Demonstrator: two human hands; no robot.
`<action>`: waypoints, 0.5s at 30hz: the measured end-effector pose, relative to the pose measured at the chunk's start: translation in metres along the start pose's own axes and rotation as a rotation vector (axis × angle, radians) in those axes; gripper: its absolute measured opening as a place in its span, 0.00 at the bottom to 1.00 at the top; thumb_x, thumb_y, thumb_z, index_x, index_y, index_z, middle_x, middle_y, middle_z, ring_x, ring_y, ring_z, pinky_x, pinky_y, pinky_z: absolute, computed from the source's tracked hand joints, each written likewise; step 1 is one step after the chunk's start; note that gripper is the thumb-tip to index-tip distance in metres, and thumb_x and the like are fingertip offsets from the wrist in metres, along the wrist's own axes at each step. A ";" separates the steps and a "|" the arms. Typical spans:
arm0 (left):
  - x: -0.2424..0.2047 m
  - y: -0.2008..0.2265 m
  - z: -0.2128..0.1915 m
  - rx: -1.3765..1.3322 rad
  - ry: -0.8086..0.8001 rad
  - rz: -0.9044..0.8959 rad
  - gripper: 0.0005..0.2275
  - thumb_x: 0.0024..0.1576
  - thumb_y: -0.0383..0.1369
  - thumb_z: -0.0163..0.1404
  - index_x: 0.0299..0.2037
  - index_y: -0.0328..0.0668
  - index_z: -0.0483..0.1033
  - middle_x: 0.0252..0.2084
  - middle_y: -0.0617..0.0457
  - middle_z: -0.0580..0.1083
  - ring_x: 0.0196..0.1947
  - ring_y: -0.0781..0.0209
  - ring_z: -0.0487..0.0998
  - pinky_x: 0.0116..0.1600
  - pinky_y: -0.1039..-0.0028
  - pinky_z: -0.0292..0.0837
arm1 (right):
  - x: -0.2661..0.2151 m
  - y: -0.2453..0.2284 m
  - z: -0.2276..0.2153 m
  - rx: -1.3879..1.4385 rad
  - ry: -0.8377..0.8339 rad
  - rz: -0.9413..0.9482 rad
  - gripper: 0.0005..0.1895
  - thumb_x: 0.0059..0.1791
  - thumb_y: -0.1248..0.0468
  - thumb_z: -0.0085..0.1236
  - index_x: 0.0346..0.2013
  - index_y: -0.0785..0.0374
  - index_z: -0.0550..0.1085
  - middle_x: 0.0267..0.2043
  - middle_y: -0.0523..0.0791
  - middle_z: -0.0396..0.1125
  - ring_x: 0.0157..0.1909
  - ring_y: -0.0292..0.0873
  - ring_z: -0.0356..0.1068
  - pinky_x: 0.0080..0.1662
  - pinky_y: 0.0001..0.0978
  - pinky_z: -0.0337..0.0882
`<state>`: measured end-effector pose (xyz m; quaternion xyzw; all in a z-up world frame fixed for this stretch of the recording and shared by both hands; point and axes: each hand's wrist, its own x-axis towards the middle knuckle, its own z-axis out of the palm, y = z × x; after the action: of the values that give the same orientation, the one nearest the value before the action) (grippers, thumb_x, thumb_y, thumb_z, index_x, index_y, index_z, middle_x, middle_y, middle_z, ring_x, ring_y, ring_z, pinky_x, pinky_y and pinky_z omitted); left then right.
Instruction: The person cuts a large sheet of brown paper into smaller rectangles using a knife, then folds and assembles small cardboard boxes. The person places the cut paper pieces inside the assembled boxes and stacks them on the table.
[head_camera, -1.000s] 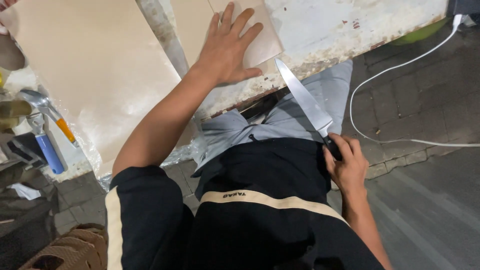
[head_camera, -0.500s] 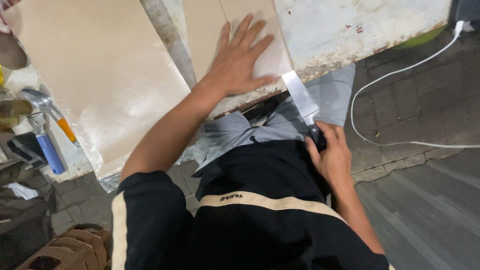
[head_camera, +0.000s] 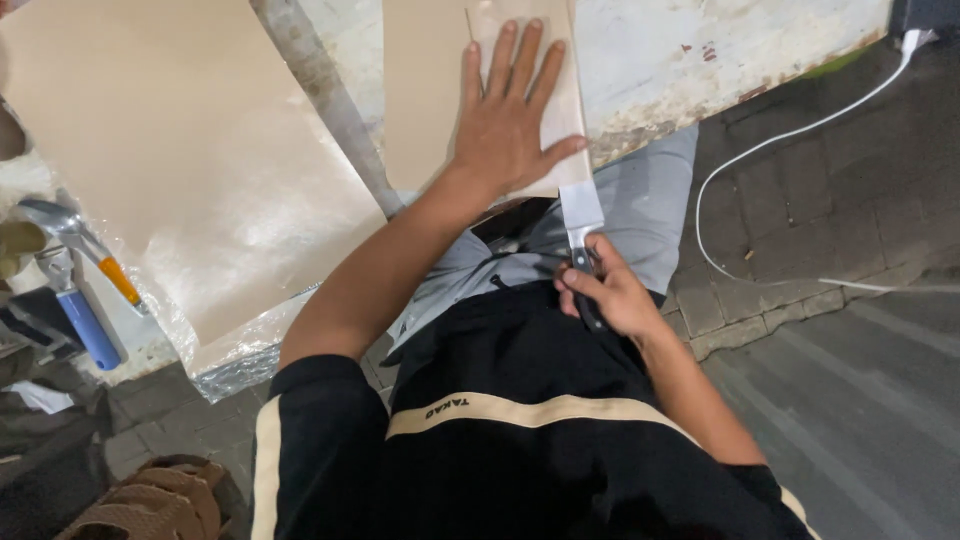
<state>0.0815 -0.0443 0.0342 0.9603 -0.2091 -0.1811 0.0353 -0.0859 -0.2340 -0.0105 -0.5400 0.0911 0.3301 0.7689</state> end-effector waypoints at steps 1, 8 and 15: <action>-0.002 0.003 0.005 0.028 0.047 0.042 0.42 0.63 0.68 0.29 0.76 0.45 0.36 0.76 0.47 0.34 0.74 0.43 0.29 0.73 0.43 0.27 | -0.006 0.001 0.003 -0.037 -0.028 -0.083 0.09 0.53 0.67 0.49 0.43 0.60 0.59 0.29 0.49 0.61 0.20 0.40 0.63 0.31 0.27 0.64; -0.007 0.010 -0.008 0.119 -0.005 0.061 0.41 0.67 0.71 0.25 0.77 0.48 0.35 0.75 0.46 0.33 0.73 0.38 0.30 0.75 0.43 0.32 | 0.003 0.006 0.000 0.054 0.132 -0.003 0.12 0.57 0.61 0.39 0.49 0.68 0.64 0.24 0.49 0.58 0.17 0.42 0.58 0.25 0.28 0.60; -0.005 0.008 0.000 0.120 0.073 0.065 0.42 0.64 0.71 0.25 0.77 0.48 0.38 0.75 0.46 0.34 0.72 0.34 0.31 0.74 0.40 0.33 | -0.005 -0.003 -0.006 -0.085 0.189 -0.055 0.13 0.55 0.60 0.42 0.43 0.69 0.65 0.21 0.48 0.58 0.13 0.40 0.57 0.19 0.25 0.58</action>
<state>0.0746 -0.0495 0.0373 0.9594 -0.2494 -0.1316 -0.0090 -0.0864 -0.2426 -0.0079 -0.6032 0.1345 0.2601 0.7419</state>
